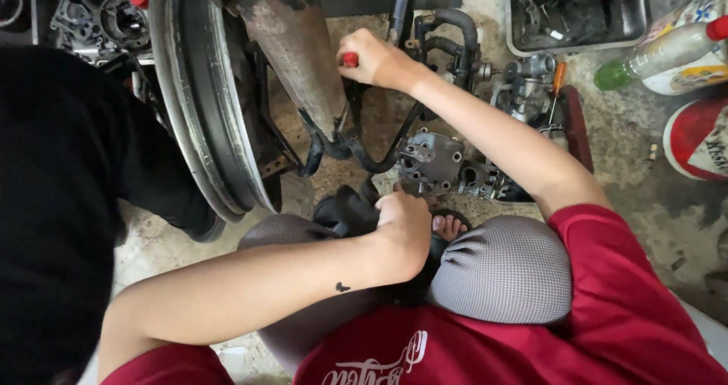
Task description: Cleaning dirt and grease from a motorcycle engine and frame using a brush and a rag.
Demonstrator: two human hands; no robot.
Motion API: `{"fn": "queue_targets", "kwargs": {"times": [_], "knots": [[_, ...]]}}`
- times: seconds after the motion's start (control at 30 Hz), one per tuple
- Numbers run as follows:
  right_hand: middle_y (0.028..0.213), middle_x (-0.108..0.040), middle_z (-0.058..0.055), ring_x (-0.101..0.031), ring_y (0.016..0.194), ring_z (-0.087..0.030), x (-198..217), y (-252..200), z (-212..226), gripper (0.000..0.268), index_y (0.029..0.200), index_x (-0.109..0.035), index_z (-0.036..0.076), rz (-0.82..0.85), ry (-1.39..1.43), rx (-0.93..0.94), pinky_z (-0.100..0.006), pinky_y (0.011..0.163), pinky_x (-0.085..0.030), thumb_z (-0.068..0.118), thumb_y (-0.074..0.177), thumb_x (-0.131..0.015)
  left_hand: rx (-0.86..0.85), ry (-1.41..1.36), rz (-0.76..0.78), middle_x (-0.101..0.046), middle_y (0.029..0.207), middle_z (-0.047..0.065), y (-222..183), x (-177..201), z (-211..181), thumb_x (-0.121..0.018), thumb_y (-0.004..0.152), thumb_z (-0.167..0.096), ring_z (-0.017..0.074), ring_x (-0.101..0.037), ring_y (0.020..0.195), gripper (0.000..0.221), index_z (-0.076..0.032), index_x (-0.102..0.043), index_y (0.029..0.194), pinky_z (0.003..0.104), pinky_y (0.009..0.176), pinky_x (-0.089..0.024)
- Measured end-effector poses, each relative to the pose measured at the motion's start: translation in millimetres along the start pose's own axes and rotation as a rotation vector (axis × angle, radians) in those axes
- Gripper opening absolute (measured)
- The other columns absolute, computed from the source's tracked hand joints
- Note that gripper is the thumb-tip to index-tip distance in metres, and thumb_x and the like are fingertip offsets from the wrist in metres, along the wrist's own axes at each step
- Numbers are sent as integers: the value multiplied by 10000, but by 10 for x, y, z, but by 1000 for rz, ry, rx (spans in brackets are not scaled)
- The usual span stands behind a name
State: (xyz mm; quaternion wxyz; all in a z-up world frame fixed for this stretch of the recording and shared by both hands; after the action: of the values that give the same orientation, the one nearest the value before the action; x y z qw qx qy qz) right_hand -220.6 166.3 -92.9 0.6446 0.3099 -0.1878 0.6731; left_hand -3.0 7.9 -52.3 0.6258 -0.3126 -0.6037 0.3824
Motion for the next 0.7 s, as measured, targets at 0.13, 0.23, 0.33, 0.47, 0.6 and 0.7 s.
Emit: {"fn": "queue_targets", "kwargs": {"times": [0.13, 0.23, 0.33, 0.47, 0.6, 0.7], "knots": [[973, -538, -67, -533, 1148, -298, -54, -117, 84, 231, 815, -600, 59, -11, -59, -6, -451, 867, -530, 133, 1033, -629, 24, -4, -11, -662, 1371, 142, 33, -44, 9, -558, 1026, -221, 319, -691, 1168, 478, -35, -572, 1466, 440, 867, -603], [907, -490, -56, -580, 963, -194, -146, -146, 29, 384, 736, -356, 164, 60, 31, 18, -344, 987, -586, 31, 997, -604, 21, -82, 27, -632, 1406, 119, 63, 12, 20, -614, 991, -194, 324, -657, 1220, 501, -39, -566, 1465, 470, 909, -590], [1064, -554, -132, -581, 1105, -246, -17, -98, -12, 227, 833, -596, 50, 157, -91, -96, -317, 950, -596, 171, 1001, -689, -36, -27, 48, -594, 1451, 119, -11, 130, 15, -580, 1031, -245, 354, -622, 1250, 516, -117, -514, 1526, 484, 893, -583], [1178, -522, -182, -523, 944, -236, 84, -62, 138, 159, 900, -588, 83, 115, -39, -218, -345, 786, -510, 168, 964, -706, -73, -20, 100, -492, 1556, 78, -76, 140, 15, -585, 1045, -375, 305, -571, 1337, 651, -128, -376, 1610, 465, 977, -567], [991, -531, -134, -545, 1049, -370, -406, -200, -355, 219, 819, -543, 43, 43, -195, 139, -485, 880, -475, 94, 936, -722, -21, 0, 59, -504, 1556, 96, 69, 103, -47, -547, 1048, -353, 315, -591, 1321, 581, -112, -451, 1568, 459, 958, -568], [1012, -526, -110, -544, 1085, -262, -32, -151, -85, 214, 846, -590, 89, 94, -41, -161, -445, 1067, -485, 185, 983, -723, -17, 2, 48, -521, 1539, 90, 73, 94, -115, -492, 1072, -354, 311, -587, 1325, 565, -78, -449, 1563, 464, 977, -555]]}}
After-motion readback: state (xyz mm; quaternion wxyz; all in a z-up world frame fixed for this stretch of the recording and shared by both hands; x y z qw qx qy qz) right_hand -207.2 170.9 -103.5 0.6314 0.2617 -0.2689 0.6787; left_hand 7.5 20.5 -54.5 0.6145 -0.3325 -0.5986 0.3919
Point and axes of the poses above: each hand's wrist, its own y-axis towards the middle knuckle, its own x-axis out of the back of the hand, z = x × y, the point moved 4 cm from there along y, towards the middle knuckle
